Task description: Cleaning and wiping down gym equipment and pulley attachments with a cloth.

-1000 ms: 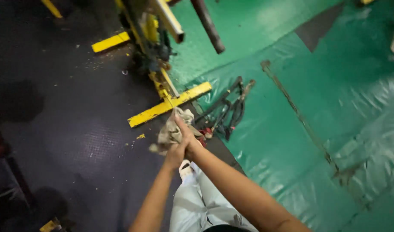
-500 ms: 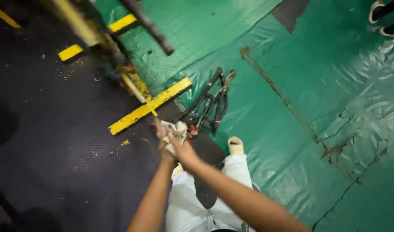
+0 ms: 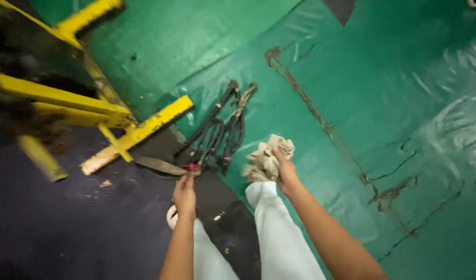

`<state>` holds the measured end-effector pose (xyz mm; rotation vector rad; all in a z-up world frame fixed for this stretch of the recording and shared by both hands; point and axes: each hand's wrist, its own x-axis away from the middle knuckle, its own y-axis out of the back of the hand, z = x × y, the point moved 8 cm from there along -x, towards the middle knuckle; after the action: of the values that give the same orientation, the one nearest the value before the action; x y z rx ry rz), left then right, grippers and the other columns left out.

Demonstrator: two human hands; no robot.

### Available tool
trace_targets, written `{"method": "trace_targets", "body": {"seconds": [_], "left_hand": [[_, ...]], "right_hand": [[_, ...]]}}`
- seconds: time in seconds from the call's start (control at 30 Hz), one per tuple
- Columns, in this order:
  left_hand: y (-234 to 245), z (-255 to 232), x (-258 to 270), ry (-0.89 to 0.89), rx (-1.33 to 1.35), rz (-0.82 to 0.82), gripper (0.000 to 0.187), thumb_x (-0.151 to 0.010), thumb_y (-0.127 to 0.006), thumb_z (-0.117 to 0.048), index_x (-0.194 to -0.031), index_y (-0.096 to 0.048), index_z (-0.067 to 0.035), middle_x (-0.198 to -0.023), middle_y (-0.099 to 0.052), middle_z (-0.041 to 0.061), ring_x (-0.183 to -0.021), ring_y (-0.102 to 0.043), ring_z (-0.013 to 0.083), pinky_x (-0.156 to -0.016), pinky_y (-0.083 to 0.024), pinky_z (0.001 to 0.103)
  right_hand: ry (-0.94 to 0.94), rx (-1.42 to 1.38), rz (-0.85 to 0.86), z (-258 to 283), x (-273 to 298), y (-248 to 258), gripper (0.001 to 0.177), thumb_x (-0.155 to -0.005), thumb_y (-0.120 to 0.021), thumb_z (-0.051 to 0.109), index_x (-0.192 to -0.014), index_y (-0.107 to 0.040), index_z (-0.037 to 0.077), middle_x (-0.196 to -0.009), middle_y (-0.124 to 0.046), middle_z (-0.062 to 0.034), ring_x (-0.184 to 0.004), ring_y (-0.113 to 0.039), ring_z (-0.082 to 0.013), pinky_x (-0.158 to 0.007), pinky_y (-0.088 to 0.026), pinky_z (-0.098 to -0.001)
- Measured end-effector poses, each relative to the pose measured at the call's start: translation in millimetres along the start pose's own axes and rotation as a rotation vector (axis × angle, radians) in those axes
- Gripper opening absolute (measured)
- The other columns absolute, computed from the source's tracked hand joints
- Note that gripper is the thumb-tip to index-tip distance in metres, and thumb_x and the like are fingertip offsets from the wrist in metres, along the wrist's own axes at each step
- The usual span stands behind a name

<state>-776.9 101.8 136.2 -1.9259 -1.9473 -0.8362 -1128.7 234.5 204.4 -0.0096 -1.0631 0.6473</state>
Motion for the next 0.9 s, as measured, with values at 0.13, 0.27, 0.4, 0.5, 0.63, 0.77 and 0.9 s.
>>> {"method": "trace_targets", "body": {"seconds": [0.13, 0.27, 0.4, 0.5, 0.63, 0.77, 0.9], "left_hand": [[-31, 61, -9, 0.089, -0.034, -0.046, 0.039, -0.093, -0.066, -0.016, -0.13, -0.067, -0.001, -0.129, -0.07, 0.011, -0.115, -0.066, 0.0206, -0.1, -0.05, 0.034], [-39, 145, -54, 0.154, -0.161, -0.033, 0.036, -0.092, -0.068, -0.014, -0.126, -0.071, -0.001, -0.122, -0.074, 0.013, -0.109, -0.07, 0.0215, -0.097, -0.053, 0.034], [-64, 198, -122, 0.115, -0.343, 0.076, 0.035, -0.09, -0.069, -0.016, -0.122, -0.073, -0.002, -0.118, -0.076, 0.014, -0.109, -0.072, 0.0222, -0.097, -0.053, 0.034], [-82, 230, -183, 0.11, -0.586, 0.083, 0.036, -0.086, -0.071, -0.023, -0.119, -0.073, -0.006, -0.112, -0.076, 0.016, -0.107, -0.073, 0.0273, -0.095, -0.054, 0.038], [-105, 298, -255, 0.022, -0.743, 0.116, 0.039, -0.087, -0.072, -0.029, -0.118, -0.072, -0.005, -0.112, -0.075, 0.02, -0.109, -0.07, 0.0348, -0.096, -0.052, 0.043], [-129, 364, -315, 0.017, -0.915, 0.097, 0.062, -0.087, -0.074, -0.029, -0.141, -0.055, -0.005, -0.141, -0.056, 0.025, -0.132, -0.051, 0.0428, -0.11, -0.041, 0.048], [-159, 401, -364, -0.177, -1.009, 0.143, 0.088, -0.08, -0.078, -0.026, -0.15, -0.033, 0.002, -0.155, -0.039, 0.026, -0.14, -0.032, 0.0497, -0.107, -0.031, 0.059]], "right_hand": [[-0.024, -0.139, 0.029, -12, -79, 43, 0.041, -0.099, -0.06, 0.043, -0.128, -0.063, 0.013, -0.119, -0.071, -0.0088, -0.106, -0.07, -0.0277, -0.097, -0.056, -0.0483], [-0.136, -0.294, 0.074, -51, -124, 38, 0.043, -0.099, -0.055, 0.045, -0.127, -0.064, 0.012, -0.117, -0.072, -0.0107, -0.106, -0.07, -0.0304, -0.097, -0.056, -0.05], [-0.167, -0.355, 0.058, -98, -176, 38, 0.046, -0.099, -0.055, 0.045, -0.129, -0.064, 0.011, -0.12, -0.073, -0.0114, -0.11, -0.07, -0.0319, -0.1, -0.054, -0.05], [-0.282, -0.372, -0.011, -145, -219, 42, 0.045, -0.098, -0.055, 0.044, -0.129, -0.064, 0.012, -0.121, -0.073, -0.0108, -0.11, -0.069, -0.0317, -0.101, -0.053, -0.0497], [-0.421, -0.295, -0.105, -196, -238, 43, 0.043, -0.097, -0.055, 0.043, -0.128, -0.063, 0.015, -0.121, -0.072, -0.0094, -0.111, -0.069, -0.0304, -0.1, -0.054, -0.0492], [-0.465, -0.165, -0.035, -216, -269, 36, 0.044, -0.099, -0.057, 0.044, -0.128, -0.061, 0.011, -0.119, -0.071, -0.0103, -0.108, -0.069, -0.029, -0.096, -0.056, -0.0465], [-0.436, -0.079, 0.098, -203, -293, 0, 0.043, -0.101, -0.061, 0.037, -0.131, -0.06, 0.007, -0.121, -0.069, -0.0098, -0.109, -0.068, -0.0254, -0.097, -0.055, -0.0425]]}}
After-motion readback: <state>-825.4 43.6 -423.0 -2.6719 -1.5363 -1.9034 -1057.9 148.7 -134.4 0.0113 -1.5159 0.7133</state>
